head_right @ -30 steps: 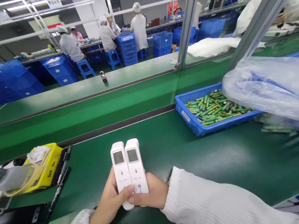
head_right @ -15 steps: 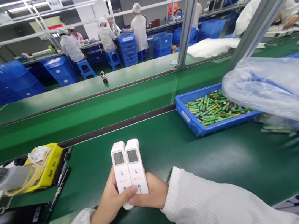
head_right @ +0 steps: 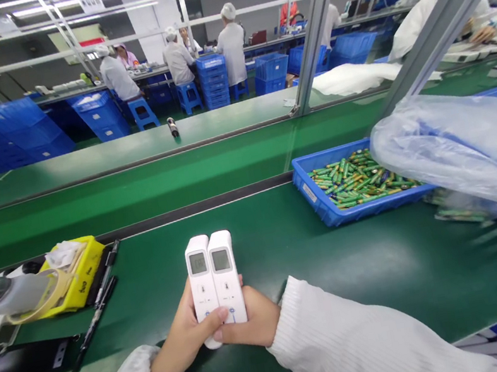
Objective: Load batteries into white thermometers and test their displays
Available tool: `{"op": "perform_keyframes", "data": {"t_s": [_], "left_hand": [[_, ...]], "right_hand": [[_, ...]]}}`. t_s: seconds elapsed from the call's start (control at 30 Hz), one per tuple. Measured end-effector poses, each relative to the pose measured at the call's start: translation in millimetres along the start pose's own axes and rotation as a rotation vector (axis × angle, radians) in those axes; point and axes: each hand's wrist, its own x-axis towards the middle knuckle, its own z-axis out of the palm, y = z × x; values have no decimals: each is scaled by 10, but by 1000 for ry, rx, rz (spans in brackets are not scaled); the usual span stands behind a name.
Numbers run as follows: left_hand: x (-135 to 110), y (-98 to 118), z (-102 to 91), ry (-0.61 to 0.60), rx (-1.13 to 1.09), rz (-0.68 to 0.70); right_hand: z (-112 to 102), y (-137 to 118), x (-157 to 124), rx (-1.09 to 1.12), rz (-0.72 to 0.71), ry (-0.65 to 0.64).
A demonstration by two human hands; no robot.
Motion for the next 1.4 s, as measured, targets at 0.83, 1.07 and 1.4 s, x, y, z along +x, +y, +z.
{"op": "perform_keyframes", "data": {"t_s": [0.83, 1.07, 1.4], "left_hand": [[4, 15, 18, 278, 23, 81], [19, -5, 9, 274, 32, 88], [30, -44, -7, 290, 45, 71]], "right_hand": [[28, -118, 23, -178, 139, 158], [15, -74, 24, -84, 90, 251], [-3, -49, 33, 1, 71, 268]]}}
